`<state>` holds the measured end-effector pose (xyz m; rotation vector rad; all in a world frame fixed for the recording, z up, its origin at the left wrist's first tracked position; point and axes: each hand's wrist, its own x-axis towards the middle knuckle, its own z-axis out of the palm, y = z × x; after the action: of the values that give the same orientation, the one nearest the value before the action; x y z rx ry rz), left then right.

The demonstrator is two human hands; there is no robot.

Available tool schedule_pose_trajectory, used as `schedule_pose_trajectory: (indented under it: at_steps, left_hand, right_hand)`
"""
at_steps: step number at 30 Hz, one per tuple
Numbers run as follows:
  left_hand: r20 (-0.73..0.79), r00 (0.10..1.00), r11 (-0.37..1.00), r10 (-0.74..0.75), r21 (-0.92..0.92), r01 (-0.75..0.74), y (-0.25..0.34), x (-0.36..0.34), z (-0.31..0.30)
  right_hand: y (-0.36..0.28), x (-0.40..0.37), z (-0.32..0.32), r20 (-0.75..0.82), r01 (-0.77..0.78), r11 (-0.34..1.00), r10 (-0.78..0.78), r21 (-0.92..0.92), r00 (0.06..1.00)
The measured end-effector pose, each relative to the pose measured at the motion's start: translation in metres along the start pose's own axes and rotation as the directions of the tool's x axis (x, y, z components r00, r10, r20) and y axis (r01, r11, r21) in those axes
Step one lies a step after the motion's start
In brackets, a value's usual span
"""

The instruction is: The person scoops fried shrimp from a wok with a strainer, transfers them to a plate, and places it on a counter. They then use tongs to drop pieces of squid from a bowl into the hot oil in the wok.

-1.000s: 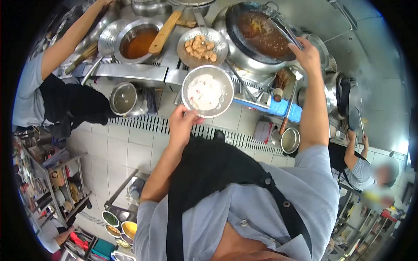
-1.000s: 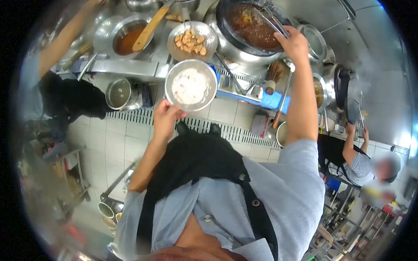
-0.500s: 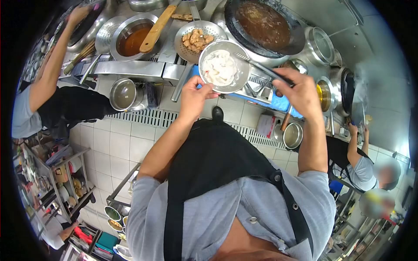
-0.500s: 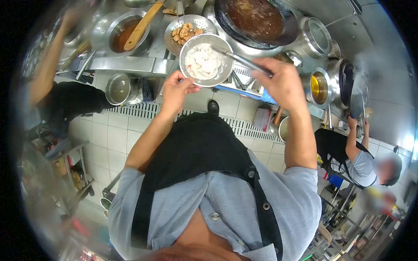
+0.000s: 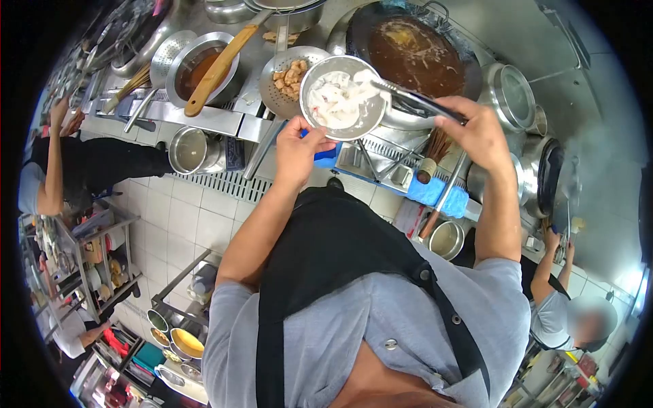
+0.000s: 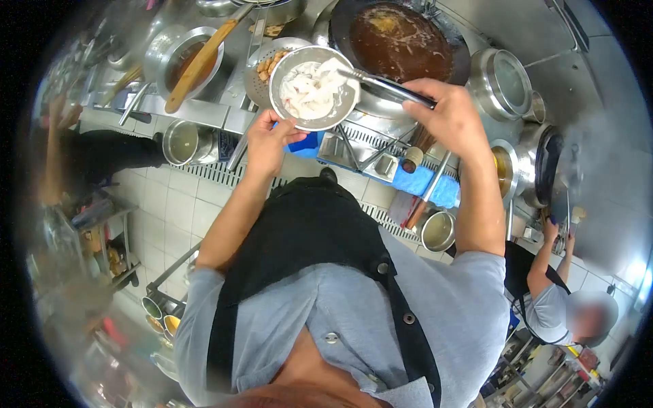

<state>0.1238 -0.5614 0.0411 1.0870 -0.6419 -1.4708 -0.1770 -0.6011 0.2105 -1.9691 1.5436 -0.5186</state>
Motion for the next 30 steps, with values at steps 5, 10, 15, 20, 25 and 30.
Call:
schedule_pose_trajectory:
  at_steps: [5,10,15,20,25,30]
  left_hand:
    - [0.048,0.999,0.999,0.002,-0.041,0.0,-0.001,0.026,0.024]
    - [0.07,0.998,0.994,-0.004,-0.11,0.012,0.002,0.039,0.036]
    - [0.119,0.993,0.99,-0.004,-0.142,0.021,0.001,0.039,0.033]
    - [0.194,0.98,0.986,-0.049,-0.145,0.078,-0.001,0.031,0.026]
    - [0.234,0.97,0.978,-0.063,-0.178,0.107,0.001,0.016,0.019]
    - [0.188,0.981,0.989,-0.057,-0.123,0.081,0.003,0.004,0.005]
  right_hand:
    - [0.03,0.031,-0.023,-0.025,-0.026,0.986,0.031,0.166,0.999]
    - [-0.004,0.02,-0.035,-0.098,0.016,0.975,0.007,0.223,0.995]
    - [-0.042,0.002,-0.048,-0.226,0.025,0.978,0.023,0.206,0.974]
    - [-0.076,-0.023,-0.055,-0.301,0.035,0.993,0.001,0.116,0.954]
    - [-0.071,-0.024,-0.019,-0.145,-0.151,0.936,0.11,-0.316,0.983]
    - [-0.061,-0.043,-0.006,-0.209,-0.082,0.933,0.008,-0.35,0.978]
